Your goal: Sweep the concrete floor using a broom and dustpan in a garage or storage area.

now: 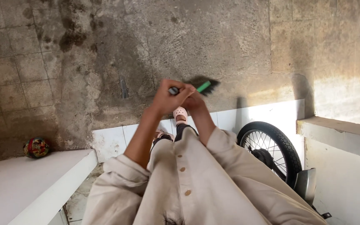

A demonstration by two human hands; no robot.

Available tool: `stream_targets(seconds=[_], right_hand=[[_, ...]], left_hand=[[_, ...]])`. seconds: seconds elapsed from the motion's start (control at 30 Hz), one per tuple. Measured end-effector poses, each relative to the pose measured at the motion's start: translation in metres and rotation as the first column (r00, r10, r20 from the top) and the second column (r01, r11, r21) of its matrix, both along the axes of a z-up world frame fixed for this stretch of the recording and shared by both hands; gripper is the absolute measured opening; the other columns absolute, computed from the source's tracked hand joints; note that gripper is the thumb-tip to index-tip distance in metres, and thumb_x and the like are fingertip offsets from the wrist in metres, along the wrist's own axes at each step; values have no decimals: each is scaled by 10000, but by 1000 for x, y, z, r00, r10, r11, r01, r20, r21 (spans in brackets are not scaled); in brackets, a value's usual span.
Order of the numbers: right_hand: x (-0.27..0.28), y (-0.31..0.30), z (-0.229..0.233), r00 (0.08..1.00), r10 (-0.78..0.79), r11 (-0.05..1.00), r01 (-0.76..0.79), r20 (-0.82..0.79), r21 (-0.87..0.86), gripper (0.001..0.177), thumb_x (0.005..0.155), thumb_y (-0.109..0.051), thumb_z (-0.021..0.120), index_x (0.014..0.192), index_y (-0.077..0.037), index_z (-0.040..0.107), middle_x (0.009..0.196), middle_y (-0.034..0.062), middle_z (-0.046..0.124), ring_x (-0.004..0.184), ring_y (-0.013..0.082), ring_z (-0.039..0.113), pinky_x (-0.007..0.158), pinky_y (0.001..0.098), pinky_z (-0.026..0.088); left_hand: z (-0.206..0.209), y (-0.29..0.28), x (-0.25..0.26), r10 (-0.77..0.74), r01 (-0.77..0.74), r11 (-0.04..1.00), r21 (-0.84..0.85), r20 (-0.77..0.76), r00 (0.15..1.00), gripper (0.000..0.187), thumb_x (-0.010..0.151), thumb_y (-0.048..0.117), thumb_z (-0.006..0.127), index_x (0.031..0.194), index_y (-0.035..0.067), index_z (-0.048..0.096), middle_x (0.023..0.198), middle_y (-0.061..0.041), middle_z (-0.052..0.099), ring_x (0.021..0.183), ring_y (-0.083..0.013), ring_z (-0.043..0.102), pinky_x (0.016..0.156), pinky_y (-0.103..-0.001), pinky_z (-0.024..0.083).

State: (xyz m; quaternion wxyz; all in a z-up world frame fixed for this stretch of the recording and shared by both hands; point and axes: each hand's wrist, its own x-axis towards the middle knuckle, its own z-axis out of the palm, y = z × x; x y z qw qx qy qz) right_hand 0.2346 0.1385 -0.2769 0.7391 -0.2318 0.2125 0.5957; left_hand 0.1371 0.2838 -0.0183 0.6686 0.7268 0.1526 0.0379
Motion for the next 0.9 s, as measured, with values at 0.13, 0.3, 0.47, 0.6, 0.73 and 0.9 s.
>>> stream_targets(seconds=[0.13, 0.3, 0.47, 0.6, 0.73, 0.9], right_hand=[[26, 31, 5, 996, 21, 999, -25, -83, -48, 189, 1023, -161, 566, 875, -72, 490, 741, 17, 515, 621, 135, 521, 594, 259, 477], [65, 32, 80, 922, -38, 981, 107, -385, 160, 225, 1042, -78, 545, 834, -87, 459, 661, -49, 445, 530, 35, 421, 526, 179, 397], [54, -4, 170, 972, -132, 973, 165, -195, 164, 270, 1042, -119, 569, 800, -115, 449, 661, -38, 460, 566, 55, 445, 572, 190, 414], [42, -24, 210, 934, -231, 971, 239, -273, -5, 281, 988, -201, 524, 728, -121, 453, 651, -15, 500, 586, 110, 510, 625, 269, 486], [48, -51, 121, 965, -245, 969, 246, -93, -1, 208, 971, -152, 497, 788, -64, 544, 701, 10, 577, 614, 135, 596, 597, 292, 538], [72, -54, 35, 973, -212, 893, 155, -90, -423, 132, 954, -47, 519, 880, 2, 617, 763, 88, 648, 595, 197, 649, 570, 319, 584]], left_hand=[[8, -7, 24, -116, 95, 981, 171, 117, 986, 366, 915, 151, 711, 594, 25, 587, 510, -35, 481, 487, -127, 401, 578, -315, 386], [21, -41, 56, -236, 88, 884, 459, 275, 932, 271, 789, 103, 747, 565, 57, 602, 527, -89, 546, 510, -240, 513, 687, -374, 438], [81, -62, 61, -194, 31, 925, 378, 402, 895, 298, 820, 110, 748, 571, 63, 590, 532, -77, 520, 503, -223, 509, 598, -341, 420], [88, -60, 63, -61, 20, 990, 139, 296, 953, 372, 849, 71, 739, 542, 20, 536, 500, -59, 477, 470, -155, 425, 525, -318, 352], [47, -56, 80, -18, 35, 987, -156, 109, 994, 268, 871, 77, 709, 625, 12, 625, 541, -6, 552, 515, -78, 482, 500, -282, 386], [-19, -48, 98, 34, -35, 950, -309, -9, 999, 186, 843, 117, 711, 712, 2, 644, 605, 24, 601, 586, -46, 540, 529, -276, 442]])
